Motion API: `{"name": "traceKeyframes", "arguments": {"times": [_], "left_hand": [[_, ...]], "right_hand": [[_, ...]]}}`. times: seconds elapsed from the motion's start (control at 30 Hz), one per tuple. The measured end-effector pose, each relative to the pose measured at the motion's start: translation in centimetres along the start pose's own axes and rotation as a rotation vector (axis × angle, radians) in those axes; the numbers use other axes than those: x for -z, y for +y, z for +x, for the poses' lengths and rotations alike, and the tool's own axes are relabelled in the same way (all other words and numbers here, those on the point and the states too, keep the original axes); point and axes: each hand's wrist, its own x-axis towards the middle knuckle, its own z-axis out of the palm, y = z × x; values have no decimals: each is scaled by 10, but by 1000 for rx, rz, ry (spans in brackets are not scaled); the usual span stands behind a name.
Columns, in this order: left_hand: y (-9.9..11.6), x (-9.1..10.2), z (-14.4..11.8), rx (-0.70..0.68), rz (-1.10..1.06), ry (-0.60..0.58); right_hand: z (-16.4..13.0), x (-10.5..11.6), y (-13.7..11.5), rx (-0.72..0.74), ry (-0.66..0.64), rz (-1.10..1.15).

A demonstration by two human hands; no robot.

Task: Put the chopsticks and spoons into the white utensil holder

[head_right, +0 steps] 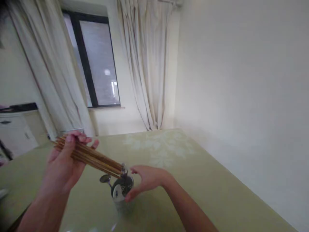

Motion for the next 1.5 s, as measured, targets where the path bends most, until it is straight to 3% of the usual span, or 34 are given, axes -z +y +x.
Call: {"name": "traceKeyframes", "arguments": {"times": [0.13, 0.23, 0.33, 0.43, 0.63, 0.8, 0.87, 1.0, 1.07, 1.17, 1.23, 1.3, 1.4, 1.5], "left_hand": [[10, -10, -9, -24, -102, -26], [10, -22, -17, -8, -195, -75], [8, -31, -22, 1, -248, -91], [7, -32, -22, 8, -279, -93], [-7, -38, -31, 40, -302, -109], [-21, -54, -41, 164, -297, -138], [-22, -60, -44, 139, -336, -90], [-35, -80, -67, 130, -372, -4], [-48, -93, -84, 211, -357, -29], [-55, -101, -96, 307, -344, -111], [-45, -94, -86, 346, -339, -168], [-28, -75, -65, 389, -271, -231], [-13, -31, -27, 439, -42, -302], [-28, 19, 3, 425, 411, -226]], "right_hand": [[-11, -3, -11, 101, 317, 128], [-14, -10, -28, 286, 482, 118], [-13, -17, -46, 309, 484, 122], [-12, -20, -55, 269, 404, 280], [-12, -19, -53, 298, 424, 344], [-5, -26, -47, 341, 444, 593], [-2, -28, -47, 405, 571, 681], [4, -36, -53, 565, 981, 914], [4, -40, -57, 589, 1073, 982], [-1, -41, -57, 610, 1101, 904], [-5, -36, -54, 583, 1094, 748], [-6, -30, -49, 476, 1035, 533], [1, -26, -37, 234, 817, 280], [13, -31, -24, 80, 656, 140]]}}
